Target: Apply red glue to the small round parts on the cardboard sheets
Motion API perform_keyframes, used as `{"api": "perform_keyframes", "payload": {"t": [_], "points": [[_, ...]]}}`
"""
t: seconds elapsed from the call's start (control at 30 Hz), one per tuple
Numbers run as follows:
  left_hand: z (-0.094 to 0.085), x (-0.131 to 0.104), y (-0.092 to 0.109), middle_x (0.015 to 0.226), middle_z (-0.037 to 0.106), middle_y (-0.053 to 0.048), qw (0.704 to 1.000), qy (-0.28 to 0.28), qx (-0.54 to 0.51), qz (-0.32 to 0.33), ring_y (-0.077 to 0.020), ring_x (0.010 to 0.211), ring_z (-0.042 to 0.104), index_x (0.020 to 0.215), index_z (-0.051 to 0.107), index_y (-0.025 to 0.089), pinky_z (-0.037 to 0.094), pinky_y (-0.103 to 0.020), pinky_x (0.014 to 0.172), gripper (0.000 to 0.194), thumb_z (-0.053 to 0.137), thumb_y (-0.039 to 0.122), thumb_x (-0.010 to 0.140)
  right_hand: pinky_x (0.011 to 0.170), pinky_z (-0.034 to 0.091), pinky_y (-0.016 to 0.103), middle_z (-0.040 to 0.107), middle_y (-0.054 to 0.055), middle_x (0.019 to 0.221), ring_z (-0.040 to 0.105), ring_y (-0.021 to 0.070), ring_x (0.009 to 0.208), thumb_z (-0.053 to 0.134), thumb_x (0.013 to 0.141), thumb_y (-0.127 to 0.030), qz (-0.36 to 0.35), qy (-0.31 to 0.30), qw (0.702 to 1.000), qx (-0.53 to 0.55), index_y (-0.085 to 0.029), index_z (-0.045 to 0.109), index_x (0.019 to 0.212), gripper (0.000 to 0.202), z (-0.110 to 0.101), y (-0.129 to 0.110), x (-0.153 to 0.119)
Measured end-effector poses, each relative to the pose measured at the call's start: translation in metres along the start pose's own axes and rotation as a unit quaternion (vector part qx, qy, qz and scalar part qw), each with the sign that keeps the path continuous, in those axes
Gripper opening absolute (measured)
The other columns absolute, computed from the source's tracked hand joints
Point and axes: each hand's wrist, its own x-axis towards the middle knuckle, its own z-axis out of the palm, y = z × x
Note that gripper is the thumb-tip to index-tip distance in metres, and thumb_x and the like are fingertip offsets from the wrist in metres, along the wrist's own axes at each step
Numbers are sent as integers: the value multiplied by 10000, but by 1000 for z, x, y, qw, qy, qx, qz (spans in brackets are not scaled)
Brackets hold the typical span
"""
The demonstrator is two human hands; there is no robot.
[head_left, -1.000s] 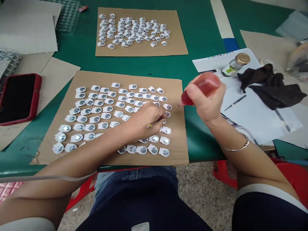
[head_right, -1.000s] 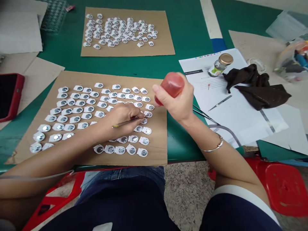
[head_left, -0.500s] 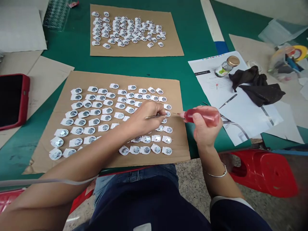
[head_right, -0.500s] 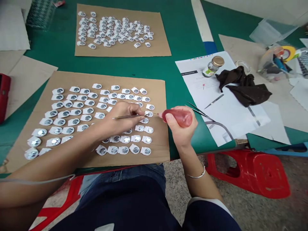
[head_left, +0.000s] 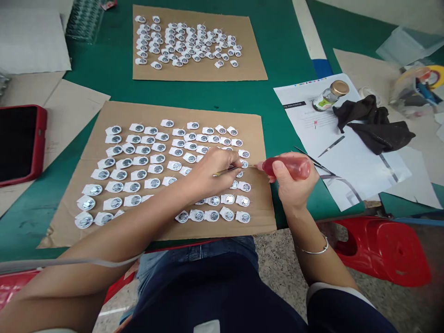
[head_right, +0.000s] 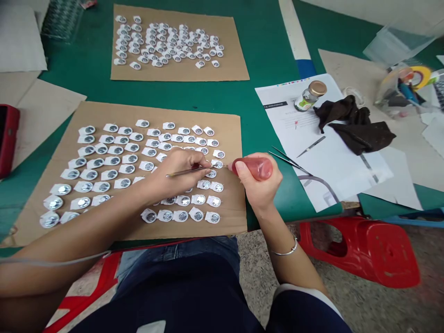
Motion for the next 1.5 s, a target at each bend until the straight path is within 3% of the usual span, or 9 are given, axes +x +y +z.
{"api": "perform_keyframes", "payload": {"t": [0.53,1.5], "points": [[1,0,-4,698,658,-15,999,5,21,32,-119,623,584,776,665,155,417,-250,579,134,533,173,758,619,546,375,611,50,801,628,209,753,667,689,-413,0,-5,1000,-15,-197,558,845,288,3,1,2],[0,-1,-3,650,637,3,999,2,4,32,-99,559,547,757,663,162,390,-249,552,118,546,157,763,689,526,393,607,48,819,608,200,754,686,688,-383,-10,-36,999,-20,-194,557,840,275,-1,-8,-1]]}}
